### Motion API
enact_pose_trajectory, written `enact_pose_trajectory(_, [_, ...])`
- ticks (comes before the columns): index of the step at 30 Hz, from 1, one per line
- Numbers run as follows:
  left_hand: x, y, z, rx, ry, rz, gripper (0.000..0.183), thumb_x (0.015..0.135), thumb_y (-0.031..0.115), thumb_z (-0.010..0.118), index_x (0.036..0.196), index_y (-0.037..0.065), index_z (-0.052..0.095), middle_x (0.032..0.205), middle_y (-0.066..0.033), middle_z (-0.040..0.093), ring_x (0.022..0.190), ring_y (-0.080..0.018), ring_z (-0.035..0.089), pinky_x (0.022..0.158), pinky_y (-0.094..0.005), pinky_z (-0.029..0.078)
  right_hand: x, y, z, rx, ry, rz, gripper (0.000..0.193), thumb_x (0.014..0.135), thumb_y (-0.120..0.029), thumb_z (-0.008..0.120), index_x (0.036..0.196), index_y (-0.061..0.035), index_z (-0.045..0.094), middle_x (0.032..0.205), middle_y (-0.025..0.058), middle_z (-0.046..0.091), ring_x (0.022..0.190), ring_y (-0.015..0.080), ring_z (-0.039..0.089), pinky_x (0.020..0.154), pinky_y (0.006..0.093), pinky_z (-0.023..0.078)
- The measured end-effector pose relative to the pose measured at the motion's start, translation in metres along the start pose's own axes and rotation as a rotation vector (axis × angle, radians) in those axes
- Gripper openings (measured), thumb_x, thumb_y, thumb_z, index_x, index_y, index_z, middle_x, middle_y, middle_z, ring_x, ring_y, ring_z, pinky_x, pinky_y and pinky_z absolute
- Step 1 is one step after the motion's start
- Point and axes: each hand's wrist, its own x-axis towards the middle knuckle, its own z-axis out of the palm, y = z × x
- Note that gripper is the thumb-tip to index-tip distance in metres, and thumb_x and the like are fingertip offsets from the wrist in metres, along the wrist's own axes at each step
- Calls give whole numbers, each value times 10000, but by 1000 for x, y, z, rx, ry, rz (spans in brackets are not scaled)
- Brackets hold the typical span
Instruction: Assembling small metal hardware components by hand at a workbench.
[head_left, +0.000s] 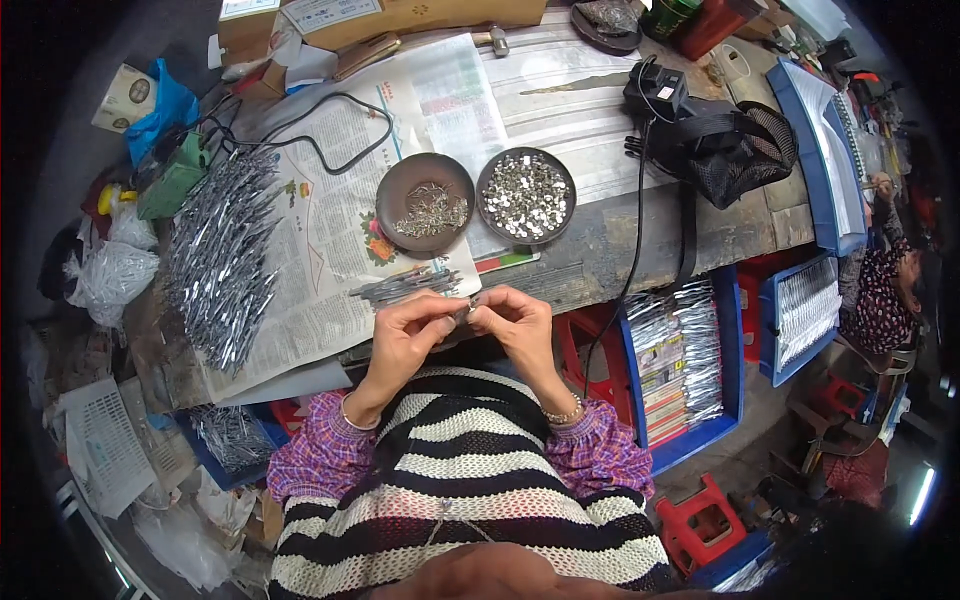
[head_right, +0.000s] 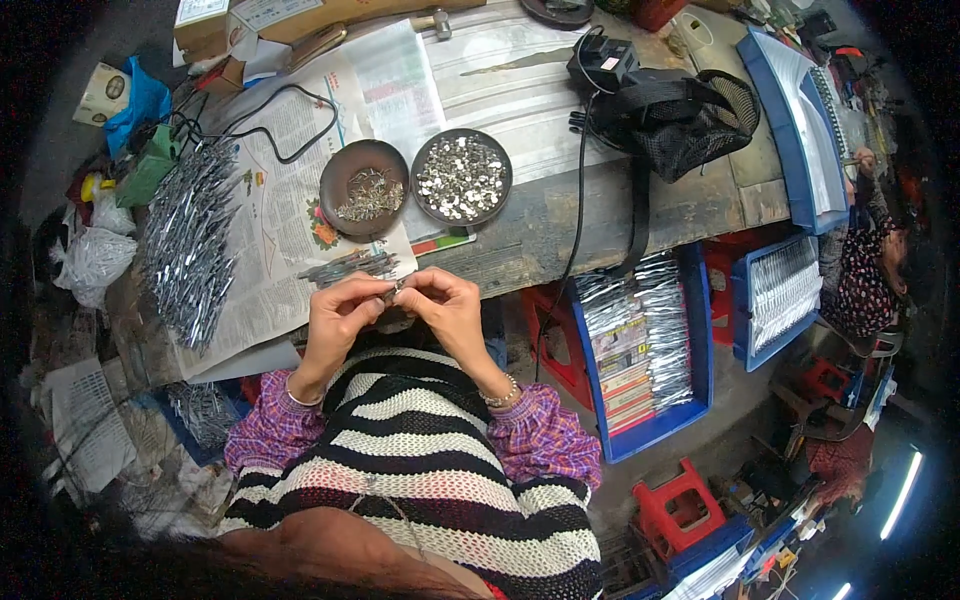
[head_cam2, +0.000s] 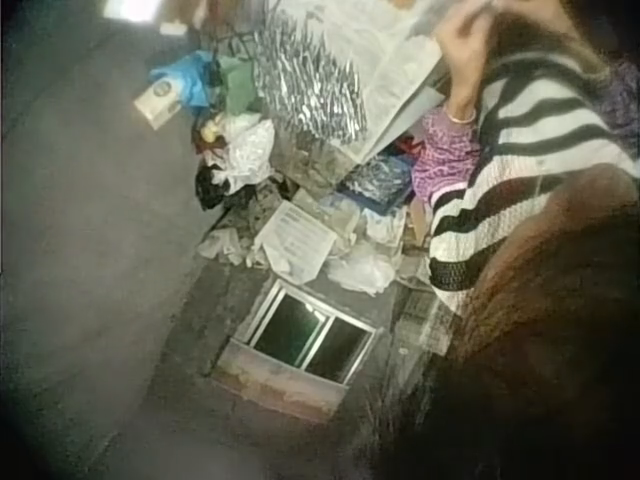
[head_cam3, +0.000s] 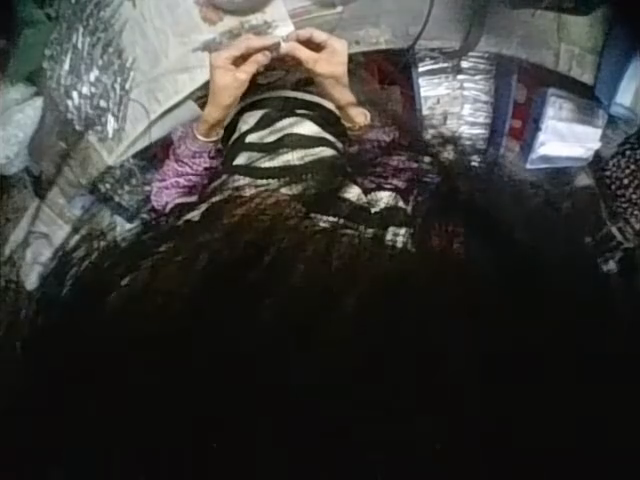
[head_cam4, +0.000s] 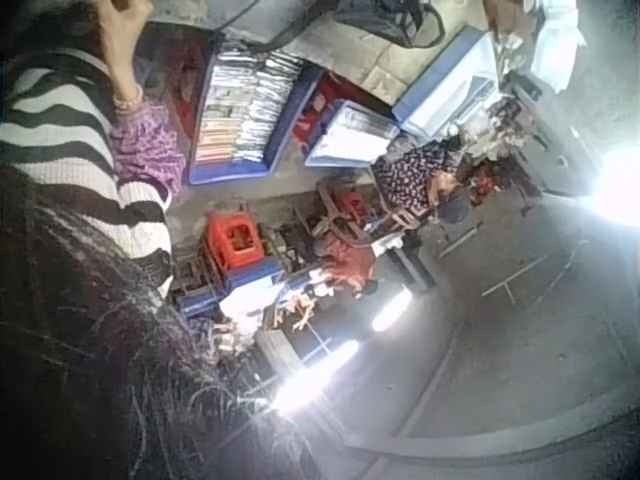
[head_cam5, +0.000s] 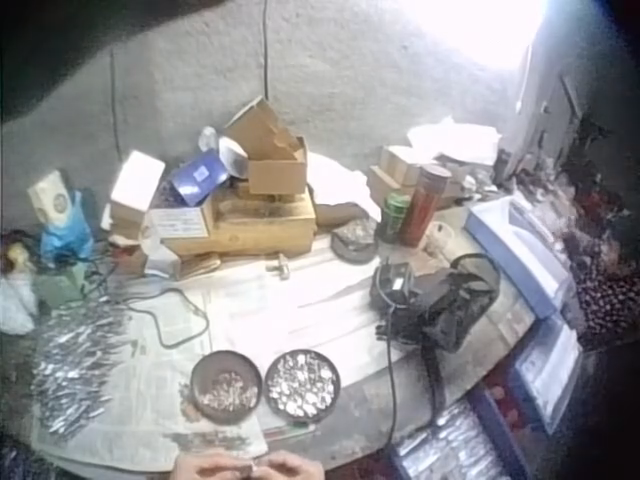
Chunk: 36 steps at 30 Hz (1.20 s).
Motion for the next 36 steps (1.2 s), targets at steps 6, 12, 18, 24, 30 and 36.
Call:
enact_pose_trajectory(6, [-1,-1,0,104,31,37,237,786,-80,581,995,-7,667,842,-47,608,732,-88,543,622,-195,417,0,0,-3,51,-41,44,80,805,-49,671,821,29,664,722,18,639,620,53,563,554,181,454])
enact_pose_trajectory(12, [-1,-4,2,169,57,143,262,767,-97,579,997,-6,666,859,-71,618,779,-124,577,684,-213,443,-1,-1,-1,66,-19,89,118,827,-63,650,873,42,674,737,43,649,627,75,592,570,198,489])
enact_pose_trajectory(18, [-1,-4,0,171,44,158,258,775,-96,575,1001,-10,664,879,-77,617,799,-130,582,703,-215,450,-4,-3,2,95,-12,100,134,856,-66,616,904,49,665,766,63,658,628,83,600,580,201,502])
enact_pose_trajectory(24, [-4,-3,0,62,54,56,232,790,-80,584,998,-17,664,888,-66,612,802,-120,574,705,-214,450,-8,-2,7,70,-19,71,150,880,-87,592,904,44,661,763,61,656,618,79,593,566,200,500])
enact_pose_trajectory(30, [-4,-10,1,97,77,131,214,809,-81,555,987,-25,660,891,-47,601,686,-68,512,593,-191,412,-6,1,6,42,-45,51,178,906,-104,554,882,44,650,764,75,655,614,85,589,560,209,495])
enact_pose_trajectory(36, [0,6,9,101,56,26,186,795,-51,582,960,-26,663,858,-64,620,771,-112,569,667,-210,444,-11,-3,7,-23,58,5,162,896,-87,555,839,30,652,736,47,643,624,68,589,554,204,496])
